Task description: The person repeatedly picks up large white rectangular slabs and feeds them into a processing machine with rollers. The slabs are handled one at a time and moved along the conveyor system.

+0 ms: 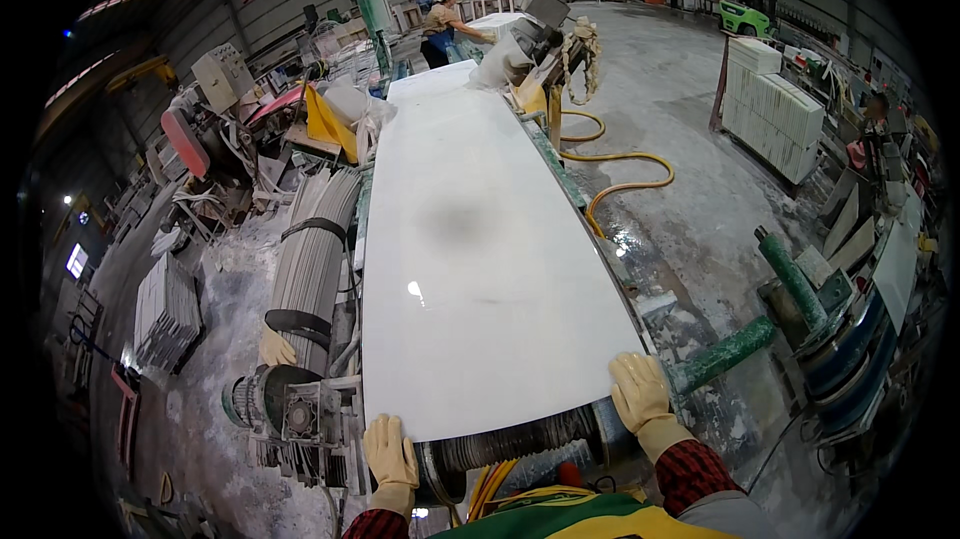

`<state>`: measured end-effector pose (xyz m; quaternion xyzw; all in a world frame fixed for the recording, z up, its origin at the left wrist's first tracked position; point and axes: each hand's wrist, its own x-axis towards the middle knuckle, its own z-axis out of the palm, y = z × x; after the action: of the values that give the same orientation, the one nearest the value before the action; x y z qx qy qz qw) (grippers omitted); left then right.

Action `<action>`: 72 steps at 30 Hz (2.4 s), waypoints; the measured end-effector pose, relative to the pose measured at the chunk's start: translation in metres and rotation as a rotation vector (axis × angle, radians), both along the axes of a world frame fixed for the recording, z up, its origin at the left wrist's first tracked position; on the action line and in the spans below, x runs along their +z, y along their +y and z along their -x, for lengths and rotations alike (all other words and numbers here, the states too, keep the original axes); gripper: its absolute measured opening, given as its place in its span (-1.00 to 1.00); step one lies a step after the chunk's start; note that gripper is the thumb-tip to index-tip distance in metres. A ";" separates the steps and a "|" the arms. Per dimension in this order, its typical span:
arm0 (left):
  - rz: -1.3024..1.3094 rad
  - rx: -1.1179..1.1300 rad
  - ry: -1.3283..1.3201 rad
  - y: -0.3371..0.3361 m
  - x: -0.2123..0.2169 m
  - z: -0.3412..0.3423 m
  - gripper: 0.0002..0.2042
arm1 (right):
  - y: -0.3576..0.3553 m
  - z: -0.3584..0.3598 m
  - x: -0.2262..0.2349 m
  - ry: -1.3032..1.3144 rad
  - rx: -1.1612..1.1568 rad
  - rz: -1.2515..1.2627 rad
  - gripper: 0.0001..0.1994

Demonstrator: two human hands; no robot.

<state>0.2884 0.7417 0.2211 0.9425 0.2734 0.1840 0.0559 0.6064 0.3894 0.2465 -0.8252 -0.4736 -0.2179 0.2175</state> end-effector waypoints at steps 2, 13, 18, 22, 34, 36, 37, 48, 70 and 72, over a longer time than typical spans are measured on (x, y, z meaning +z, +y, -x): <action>-0.019 -0.002 -0.010 0.001 -0.004 0.002 -0.55 | 0.000 0.001 0.000 0.001 -0.006 0.001 -0.66; -0.071 0.000 -0.031 -0.001 -0.012 0.006 -0.53 | -0.006 0.003 -0.014 0.025 -0.047 0.052 -0.61; -0.068 0.003 -0.018 -0.001 -0.015 0.009 -0.52 | -0.008 0.005 -0.014 0.052 -0.047 0.057 -0.61; -0.065 0.008 0.001 -0.004 -0.011 0.009 -0.52 | -0.008 0.006 -0.009 0.082 -0.035 0.051 -0.62; -0.045 0.040 0.024 -0.006 -0.027 0.018 -0.49 | -0.011 0.009 -0.009 0.087 -0.039 0.044 -0.63; -0.030 0.046 0.031 -0.006 -0.027 0.019 -0.49 | -0.010 0.011 -0.006 0.085 -0.035 0.042 -0.64; -0.021 0.045 0.032 -0.007 -0.026 0.018 -0.49 | -0.008 0.012 -0.003 0.081 -0.030 0.035 -0.64; -0.031 0.047 0.022 -0.007 -0.035 0.025 -0.48 | -0.012 0.014 -0.008 0.072 -0.027 0.024 -0.63; 0.026 -0.020 -0.127 -0.027 -0.032 0.031 -0.59 | 0.011 0.123 -0.019 0.801 0.335 -0.487 -0.78; 0.003 -0.109 -0.086 -0.028 -0.024 0.029 -0.60 | 0.019 0.151 -0.083 0.848 0.509 -0.431 -0.64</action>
<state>0.2590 0.7140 0.1976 0.9471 0.2194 0.2206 0.0789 0.4558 0.4087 0.1635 -0.6365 -0.4738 0.1017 0.6000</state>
